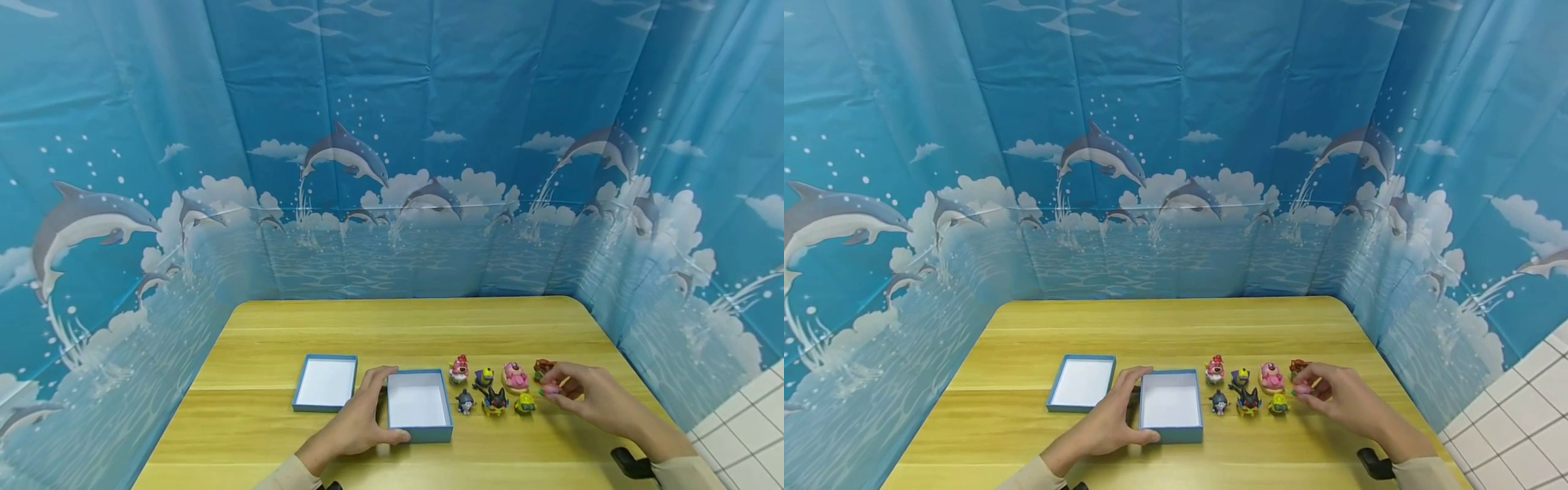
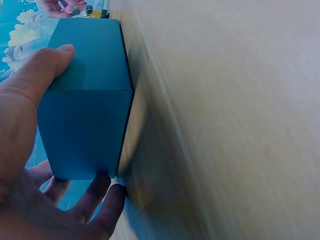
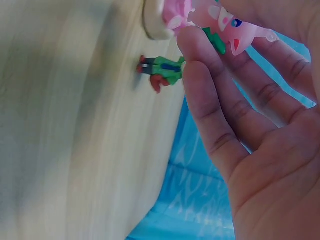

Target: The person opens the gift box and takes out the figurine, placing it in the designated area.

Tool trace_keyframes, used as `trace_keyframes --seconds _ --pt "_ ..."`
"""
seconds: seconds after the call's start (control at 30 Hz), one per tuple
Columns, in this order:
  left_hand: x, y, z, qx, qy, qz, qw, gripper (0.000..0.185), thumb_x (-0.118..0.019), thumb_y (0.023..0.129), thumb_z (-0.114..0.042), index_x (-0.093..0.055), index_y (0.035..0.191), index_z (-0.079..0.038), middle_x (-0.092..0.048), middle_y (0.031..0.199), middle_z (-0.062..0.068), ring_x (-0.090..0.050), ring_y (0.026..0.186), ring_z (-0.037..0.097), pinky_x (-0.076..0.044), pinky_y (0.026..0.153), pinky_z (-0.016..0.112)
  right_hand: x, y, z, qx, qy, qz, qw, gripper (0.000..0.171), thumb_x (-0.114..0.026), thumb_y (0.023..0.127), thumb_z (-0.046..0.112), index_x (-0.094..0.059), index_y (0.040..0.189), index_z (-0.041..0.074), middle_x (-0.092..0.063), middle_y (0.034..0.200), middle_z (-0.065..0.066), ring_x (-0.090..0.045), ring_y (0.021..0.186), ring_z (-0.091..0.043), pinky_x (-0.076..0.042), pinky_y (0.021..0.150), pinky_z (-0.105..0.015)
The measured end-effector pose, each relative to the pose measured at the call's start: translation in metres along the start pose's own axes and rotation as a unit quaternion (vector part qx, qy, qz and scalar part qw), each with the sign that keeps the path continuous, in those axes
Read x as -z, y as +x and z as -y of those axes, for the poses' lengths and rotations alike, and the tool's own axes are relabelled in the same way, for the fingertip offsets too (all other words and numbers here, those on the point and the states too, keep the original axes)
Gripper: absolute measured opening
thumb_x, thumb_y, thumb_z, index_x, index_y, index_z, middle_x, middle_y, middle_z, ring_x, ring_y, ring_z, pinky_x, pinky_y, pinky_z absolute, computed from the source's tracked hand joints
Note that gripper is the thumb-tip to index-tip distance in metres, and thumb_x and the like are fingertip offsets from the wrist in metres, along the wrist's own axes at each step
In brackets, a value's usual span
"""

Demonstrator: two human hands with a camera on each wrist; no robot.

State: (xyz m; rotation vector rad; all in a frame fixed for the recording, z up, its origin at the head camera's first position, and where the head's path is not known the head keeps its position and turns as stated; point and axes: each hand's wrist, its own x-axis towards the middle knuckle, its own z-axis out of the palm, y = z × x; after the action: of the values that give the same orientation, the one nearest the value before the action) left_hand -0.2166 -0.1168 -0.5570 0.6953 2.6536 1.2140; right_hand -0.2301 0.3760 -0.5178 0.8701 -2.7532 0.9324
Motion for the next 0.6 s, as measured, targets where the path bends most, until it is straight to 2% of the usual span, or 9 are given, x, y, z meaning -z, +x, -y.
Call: trace_keyframes --seconds 0.13,0.3,0.6 --pt "0.0 -0.001 0.0 0.001 0.002 0.003 1.0 0.12 -0.099 0.093 -0.054 -0.029 0.183 -0.02 -0.035 0.184 0.012 -0.056 0.158 0.038 -0.054 0.126 0.067 -0.003 -0.003 -0.008 0.004 -0.002 0.005 1.0 0.018 -0.087 0.103 0.002 -0.082 0.118 0.011 -0.086 0.104 0.002 -0.078 0.086 -0.002 -0.067 0.072 -0.025" --pt "0.0 0.001 0.001 0.001 0.002 0.003 1.0 0.12 -0.099 0.093 -0.055 -0.029 0.183 -0.019 -0.036 0.184 0.012 -0.055 0.158 0.037 -0.053 0.127 0.066 -0.006 -0.005 -0.016 0.001 -0.005 0.01 1.0 0.015 -0.088 0.104 0.006 -0.083 0.118 0.008 -0.086 0.103 -0.005 -0.076 0.086 0.002 -0.067 0.072 -0.024" --pt "0.0 0.002 0.003 0.008 0.0 0.004 1.0 0.121 -0.099 0.092 -0.057 -0.028 0.183 -0.02 -0.035 0.184 0.011 -0.055 0.16 0.037 -0.052 0.128 0.066 -0.01 -0.008 -0.024 -0.022 -0.005 0.021 1.0 0.014 -0.09 0.103 0.009 -0.084 0.115 0.009 -0.086 0.103 -0.003 -0.075 0.087 0.003 -0.067 0.073 -0.024"
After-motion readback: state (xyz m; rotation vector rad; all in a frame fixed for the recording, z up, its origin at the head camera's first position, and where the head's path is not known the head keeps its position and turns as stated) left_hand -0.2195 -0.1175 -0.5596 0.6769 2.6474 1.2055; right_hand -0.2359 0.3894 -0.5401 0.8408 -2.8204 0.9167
